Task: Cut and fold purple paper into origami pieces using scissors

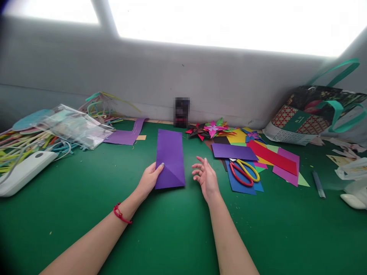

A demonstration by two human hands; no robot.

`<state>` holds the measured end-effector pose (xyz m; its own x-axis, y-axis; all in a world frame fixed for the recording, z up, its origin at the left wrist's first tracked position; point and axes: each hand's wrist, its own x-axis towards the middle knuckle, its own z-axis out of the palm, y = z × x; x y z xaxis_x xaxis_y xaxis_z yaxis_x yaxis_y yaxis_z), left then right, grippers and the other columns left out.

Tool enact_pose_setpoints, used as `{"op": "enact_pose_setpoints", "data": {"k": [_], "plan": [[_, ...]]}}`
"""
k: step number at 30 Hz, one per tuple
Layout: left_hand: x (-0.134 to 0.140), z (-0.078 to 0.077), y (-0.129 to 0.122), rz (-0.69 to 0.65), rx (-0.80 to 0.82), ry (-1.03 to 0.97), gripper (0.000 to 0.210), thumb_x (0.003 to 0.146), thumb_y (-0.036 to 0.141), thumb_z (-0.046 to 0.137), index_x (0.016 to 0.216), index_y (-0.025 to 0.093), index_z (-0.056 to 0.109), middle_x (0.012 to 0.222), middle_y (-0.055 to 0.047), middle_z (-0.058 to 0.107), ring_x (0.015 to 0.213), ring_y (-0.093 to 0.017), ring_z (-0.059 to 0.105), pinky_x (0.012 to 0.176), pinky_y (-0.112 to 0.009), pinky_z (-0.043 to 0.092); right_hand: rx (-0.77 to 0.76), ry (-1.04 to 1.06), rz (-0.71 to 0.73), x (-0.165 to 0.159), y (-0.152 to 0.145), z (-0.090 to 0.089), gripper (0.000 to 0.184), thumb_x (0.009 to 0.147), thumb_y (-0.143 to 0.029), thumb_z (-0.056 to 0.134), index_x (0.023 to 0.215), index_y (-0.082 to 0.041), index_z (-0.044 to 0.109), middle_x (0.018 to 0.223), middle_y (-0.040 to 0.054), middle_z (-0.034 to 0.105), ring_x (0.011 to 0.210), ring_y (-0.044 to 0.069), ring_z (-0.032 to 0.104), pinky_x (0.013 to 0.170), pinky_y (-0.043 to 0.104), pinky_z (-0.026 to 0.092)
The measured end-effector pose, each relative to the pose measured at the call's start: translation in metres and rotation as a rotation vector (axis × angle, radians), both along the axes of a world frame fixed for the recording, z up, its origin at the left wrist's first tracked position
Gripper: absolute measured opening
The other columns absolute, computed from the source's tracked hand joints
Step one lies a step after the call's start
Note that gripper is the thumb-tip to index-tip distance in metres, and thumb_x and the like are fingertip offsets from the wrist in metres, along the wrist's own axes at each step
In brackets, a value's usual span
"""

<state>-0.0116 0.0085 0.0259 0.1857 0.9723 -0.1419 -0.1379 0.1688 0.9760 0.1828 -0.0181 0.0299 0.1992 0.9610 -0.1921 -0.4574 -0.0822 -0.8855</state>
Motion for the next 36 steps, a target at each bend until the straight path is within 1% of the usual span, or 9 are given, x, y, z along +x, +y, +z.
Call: {"op": "enact_pose_setpoints", "data": {"k": [5, 8, 10, 12, 16, 18, 24, 29, 36], "plan": [[0.002, 0.004, -0.006, -0.078, -0.021, -0.03, 0.038, 0.078, 0.047, 0.049, 0.087, 0.012, 0.062, 0.082, -0.006, 0.066, 0.074, -0.018, 0.059, 0.071, -0.028, 0.046, 0.057, 0.142, 0.475, 0.002, -0.018, 0.028, 0.044, 0.085, -0.046, 0.038, 0.114, -0.018, 0.056, 0.114, 0.0102, 0.059, 0.103, 0.019, 0.055, 0.07, 0.026, 0.049], [0.003, 0.006, -0.009, -0.112, -0.017, -0.024, 0.036, 0.077, 0.047, 0.05, 0.082, 0.013, 0.062, 0.079, -0.005, 0.066, 0.071, -0.017, 0.058, 0.068, -0.027, 0.046, 0.033, 0.085, 0.982, -0.012, -0.032, 0.04, 0.052, 0.077, -0.049, 0.048, 0.114, -0.012, 0.056, 0.114, 0.0174, 0.058, 0.103, 0.026, 0.056, 0.076, 0.035, 0.047], [0.003, 0.006, -0.009, -0.13, -0.012, -0.019, 0.037, 0.077, 0.047, 0.051, 0.082, 0.012, 0.062, 0.079, -0.005, 0.066, 0.071, -0.017, 0.058, 0.066, -0.027, 0.046, -0.018, 0.069, 1.12, -0.019, -0.033, 0.04, 0.052, 0.076, -0.049, 0.051, 0.113, -0.012, 0.057, 0.11, 0.0192, 0.06, 0.099, 0.029, 0.058, 0.075, 0.04, 0.047], [0.002, 0.004, -0.008, -0.143, -0.019, -0.013, 0.037, 0.076, 0.048, 0.052, 0.081, 0.012, 0.062, 0.075, -0.004, 0.065, 0.066, -0.016, 0.057, 0.062, -0.026, 0.045, 0.017, 0.067, 0.839, -0.017, -0.026, 0.031, 0.04, 0.078, -0.043, 0.051, 0.107, -0.017, 0.059, 0.109, 0.015, 0.061, 0.101, 0.026, 0.057, 0.074, 0.041, 0.048], [0.002, 0.002, -0.006, -0.119, -0.037, 0.009, 0.036, 0.075, 0.048, 0.052, 0.074, 0.013, 0.062, 0.066, -0.001, 0.062, 0.057, -0.013, 0.053, 0.055, -0.023, 0.041, 0.125, 0.094, -0.271, 0.017, -0.003, 0.002, 0.02, 0.081, -0.029, 0.047, 0.097, -0.027, 0.06, 0.111, 0.0022, 0.059, 0.108, 0.015, 0.052, 0.088, 0.035, 0.045], [0.002, 0.001, -0.006, -0.11, -0.036, 0.001, 0.035, 0.076, 0.047, 0.052, 0.073, 0.014, 0.062, 0.066, -0.001, 0.061, 0.057, -0.013, 0.053, 0.056, -0.023, 0.04, 0.103, 0.202, -0.455, 0.037, 0.002, -0.007, 0.021, 0.081, -0.027, 0.046, 0.096, -0.028, 0.059, 0.115, 0.0011, 0.056, 0.112, 0.013, 0.048, 0.092, 0.033, 0.043], [0.002, 0.001, -0.005, -0.093, -0.07, -0.06, 0.031, 0.076, 0.043, 0.054, 0.079, 0.014, 0.064, 0.074, -0.002, 0.065, 0.065, -0.014, 0.056, 0.063, -0.024, 0.042, 0.154, 0.307, -0.341, 0.043, -0.004, -0.004, 0.026, 0.08, -0.026, 0.047, 0.104, -0.026, 0.057, 0.122, 0.0022, 0.051, 0.115, 0.015, 0.047, 0.094, 0.034, 0.042], [-0.001, 0.001, -0.004, -0.05, -0.142, -0.165, 0.029, 0.075, 0.041, 0.056, 0.087, 0.016, 0.064, 0.084, -0.003, 0.066, 0.075, -0.016, 0.059, 0.069, -0.025, 0.044, 0.164, 0.074, -0.206, 0.022, 0.001, 0.001, 0.026, 0.081, -0.033, 0.049, 0.106, -0.028, 0.057, 0.127, 0.0002, 0.048, 0.107, 0.018, 0.053, 0.084, 0.033, 0.047], [-0.001, 0.002, -0.004, -0.064, -0.126, -0.182, 0.035, 0.078, 0.044, 0.051, 0.095, 0.015, 0.061, 0.095, -0.006, 0.066, 0.084, -0.02, 0.06, 0.076, -0.029, 0.045, -0.029, -0.144, 0.542, -0.012, -0.014, 0.009, 0.04, 0.082, -0.047, 0.046, 0.103, -0.015, 0.058, 0.081, 0.0055, 0.067, 0.068, 0.018, 0.064, 0.067, 0.033, 0.05]]}}
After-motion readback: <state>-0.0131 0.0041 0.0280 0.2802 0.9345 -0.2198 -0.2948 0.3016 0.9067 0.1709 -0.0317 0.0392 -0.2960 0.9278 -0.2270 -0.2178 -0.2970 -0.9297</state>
